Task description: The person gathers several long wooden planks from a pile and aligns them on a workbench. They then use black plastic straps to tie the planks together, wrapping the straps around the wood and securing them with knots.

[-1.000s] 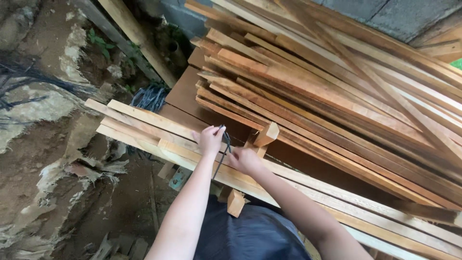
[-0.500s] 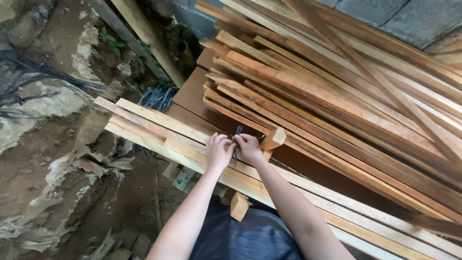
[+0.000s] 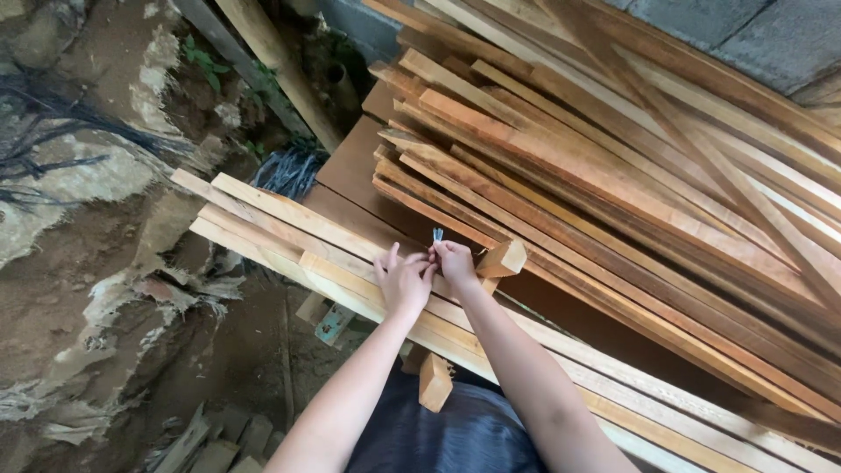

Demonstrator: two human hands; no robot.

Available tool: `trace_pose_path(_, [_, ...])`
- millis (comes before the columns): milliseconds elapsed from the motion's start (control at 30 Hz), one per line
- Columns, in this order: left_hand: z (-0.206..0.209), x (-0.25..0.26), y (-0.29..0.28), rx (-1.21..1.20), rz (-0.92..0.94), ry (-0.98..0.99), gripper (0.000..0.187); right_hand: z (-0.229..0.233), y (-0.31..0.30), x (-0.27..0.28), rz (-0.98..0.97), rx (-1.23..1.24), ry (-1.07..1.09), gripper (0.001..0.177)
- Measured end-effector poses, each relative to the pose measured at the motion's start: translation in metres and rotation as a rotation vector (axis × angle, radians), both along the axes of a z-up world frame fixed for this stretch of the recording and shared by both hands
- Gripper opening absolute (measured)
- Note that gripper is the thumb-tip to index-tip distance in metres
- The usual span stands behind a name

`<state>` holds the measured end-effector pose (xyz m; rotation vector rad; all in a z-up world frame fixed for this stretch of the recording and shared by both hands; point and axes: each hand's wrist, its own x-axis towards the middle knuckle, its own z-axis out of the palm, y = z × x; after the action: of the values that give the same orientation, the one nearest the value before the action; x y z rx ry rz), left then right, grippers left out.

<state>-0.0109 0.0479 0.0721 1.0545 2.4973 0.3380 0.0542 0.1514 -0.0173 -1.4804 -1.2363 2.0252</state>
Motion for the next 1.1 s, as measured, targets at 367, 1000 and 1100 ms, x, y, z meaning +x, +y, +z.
trace_pose_path(367, [0.027, 0.0, -0.043, 0.411, 0.068, 0.224, 0.024, 0.026, -0.007, 0.004, 0.338, 0.233, -0.324, 0.03])
trace_pose_path(1000, [0.015, 0.019, -0.058, 0.806, 1.437, -1.081, 0.09, 0.069, 0.012, -0.026, 1.112, -0.045, -0.559, 0.11])
trace_pose_path(1100, [0.004, 0.018, -0.057, 0.78, 1.407, -1.021, 0.085, 0.059, 0.007, -0.03, 1.095, -0.046, -0.556, 0.11])
